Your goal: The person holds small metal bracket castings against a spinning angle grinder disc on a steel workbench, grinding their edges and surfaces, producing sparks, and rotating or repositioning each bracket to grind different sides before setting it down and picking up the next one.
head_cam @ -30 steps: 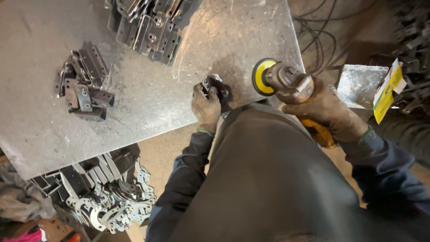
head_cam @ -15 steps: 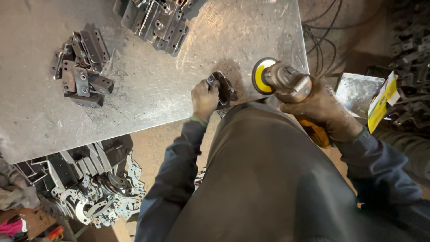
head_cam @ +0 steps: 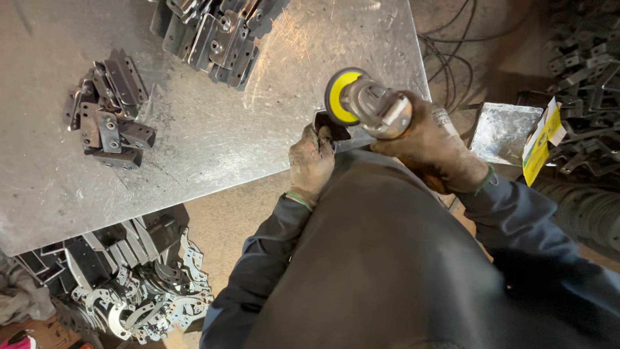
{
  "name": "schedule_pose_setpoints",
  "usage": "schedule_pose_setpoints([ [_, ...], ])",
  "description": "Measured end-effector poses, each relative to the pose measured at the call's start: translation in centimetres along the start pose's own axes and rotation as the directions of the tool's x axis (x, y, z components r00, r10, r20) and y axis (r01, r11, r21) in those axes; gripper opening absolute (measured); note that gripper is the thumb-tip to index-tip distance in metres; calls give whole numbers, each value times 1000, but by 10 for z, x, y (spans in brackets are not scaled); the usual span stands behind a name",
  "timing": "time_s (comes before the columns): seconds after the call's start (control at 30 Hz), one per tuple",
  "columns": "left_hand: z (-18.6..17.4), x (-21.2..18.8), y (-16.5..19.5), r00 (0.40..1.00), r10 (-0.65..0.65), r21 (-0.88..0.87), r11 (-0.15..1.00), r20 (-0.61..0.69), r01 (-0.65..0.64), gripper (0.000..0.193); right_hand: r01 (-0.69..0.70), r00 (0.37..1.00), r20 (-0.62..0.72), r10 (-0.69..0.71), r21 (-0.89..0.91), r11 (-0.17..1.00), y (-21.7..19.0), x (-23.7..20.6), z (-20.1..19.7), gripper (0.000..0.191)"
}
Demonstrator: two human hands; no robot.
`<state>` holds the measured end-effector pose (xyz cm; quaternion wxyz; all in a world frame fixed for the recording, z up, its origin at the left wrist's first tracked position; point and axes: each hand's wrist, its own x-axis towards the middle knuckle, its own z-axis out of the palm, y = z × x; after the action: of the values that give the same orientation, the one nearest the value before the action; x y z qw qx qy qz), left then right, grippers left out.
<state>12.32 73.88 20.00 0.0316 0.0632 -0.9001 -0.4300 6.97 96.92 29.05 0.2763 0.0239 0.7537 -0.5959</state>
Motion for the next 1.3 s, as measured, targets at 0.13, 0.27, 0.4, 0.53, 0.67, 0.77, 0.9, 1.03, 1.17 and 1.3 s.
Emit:
schedule_pose_setpoints([
  [0.13, -8, 9, -10, 997, 7, -49, 999, -80, -11, 14, -20, 999, 25, 21, -28, 999, 13, 11, 8, 80],
  [0.27, -20, 30, -13, 989, 43, -6, 999, -140, -45, 11, -74, 997, 21, 76, -61, 995, 18, 20, 5, 71],
  [0.4, -32, 38, -16, 976, -214, -351, 917, -29, 190, 18, -66, 998, 17, 64, 127, 990, 14, 22, 4, 63],
  [0.53, -35, 42, -33, 971, -206, -732, 642, 121, 228, 27, -90, 996, 7, 90, 179, 980, 4, 19, -3, 51],
  [0.67, -32, 44, -50, 954, -186, -923, 267, 234, 279, 52, -90, 993, -49, 104, 232, 969, -7, 20, -6, 53],
  [0.77, -44, 43, -56, 927, 33, -918, -131, 373, 374, 72, -68, 996, -46, 75, 133, 989, -13, 15, -2, 42],
  [0.9, -57, 36, -60, 859, 49, -780, -395, 509, 485, 81, -126, 987, -76, 142, 190, 974, -13, 13, 13, 43],
  [1.03, -44, 25, -74, 823, -42, -774, -371, 566, 513, 64, -99, 989, -95, 110, 114, 989, -6, 18, 12, 45],
  [1.17, -18, 17, -103, 765, -234, -791, -321, 599, 521, 50, -112, 988, -101, 121, 92, 989, 7, 16, 13, 44],
  [1.3, -19, -5, -131, 910, -260, -874, 285, 324, 393, 40, -76, 993, -87, 81, 61, 995, 14, 21, 23, 48],
])
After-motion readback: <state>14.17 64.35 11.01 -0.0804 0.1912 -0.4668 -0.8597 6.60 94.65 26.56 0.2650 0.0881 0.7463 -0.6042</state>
